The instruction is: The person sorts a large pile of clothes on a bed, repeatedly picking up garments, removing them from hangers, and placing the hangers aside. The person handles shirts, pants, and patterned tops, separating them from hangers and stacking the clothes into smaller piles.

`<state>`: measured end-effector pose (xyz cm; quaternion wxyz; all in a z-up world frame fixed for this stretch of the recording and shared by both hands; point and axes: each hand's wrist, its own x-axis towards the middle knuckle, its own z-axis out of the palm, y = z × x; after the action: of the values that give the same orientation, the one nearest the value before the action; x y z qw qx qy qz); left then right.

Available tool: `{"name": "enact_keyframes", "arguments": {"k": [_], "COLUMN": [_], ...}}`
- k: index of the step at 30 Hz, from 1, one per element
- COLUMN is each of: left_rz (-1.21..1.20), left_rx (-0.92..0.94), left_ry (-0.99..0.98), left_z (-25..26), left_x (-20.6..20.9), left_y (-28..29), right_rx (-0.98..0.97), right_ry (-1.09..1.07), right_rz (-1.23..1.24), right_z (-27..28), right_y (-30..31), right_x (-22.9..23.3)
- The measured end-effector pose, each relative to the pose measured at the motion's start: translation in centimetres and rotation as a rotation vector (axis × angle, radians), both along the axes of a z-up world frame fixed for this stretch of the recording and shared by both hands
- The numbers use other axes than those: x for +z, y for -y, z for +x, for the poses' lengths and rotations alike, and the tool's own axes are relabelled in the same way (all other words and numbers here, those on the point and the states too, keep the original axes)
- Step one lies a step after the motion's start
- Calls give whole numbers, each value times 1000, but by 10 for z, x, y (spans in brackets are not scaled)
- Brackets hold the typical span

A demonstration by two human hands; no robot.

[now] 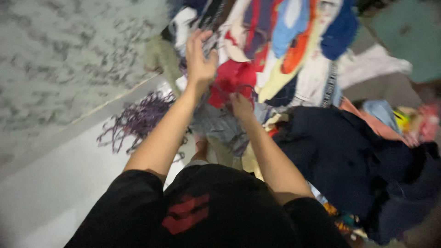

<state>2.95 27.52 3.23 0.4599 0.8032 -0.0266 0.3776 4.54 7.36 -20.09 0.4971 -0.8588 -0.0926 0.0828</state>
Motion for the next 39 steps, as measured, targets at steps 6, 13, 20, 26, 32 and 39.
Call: {"name": "enact_keyframes", "arguments": {"k": [6,13,20,26,32,39], "left_rz": [89,59,135,354,570,638], "left_rx": [323,208,-35,-314,-473,-183], "left_ry": [-229,-316,-395,-532,-379,-57], "left_z": [-34,6,158,291,415,496], "left_x": [-39,-96,-83,-80,-125,-181], "left_y": [-115,-126,-64,-29,13,48], "right_rx": [222,96,-175,-375,-521,-508], "right_ry": [-556,-910,-624,-529,-493,-416], "right_rz": [273,428,731,781,317,175], "right_z": [-9,43,169,192,168,150], "right_y": [-134,-93,-8,38,81,106], "right_x": [-37,1,131,173,155,142]}}
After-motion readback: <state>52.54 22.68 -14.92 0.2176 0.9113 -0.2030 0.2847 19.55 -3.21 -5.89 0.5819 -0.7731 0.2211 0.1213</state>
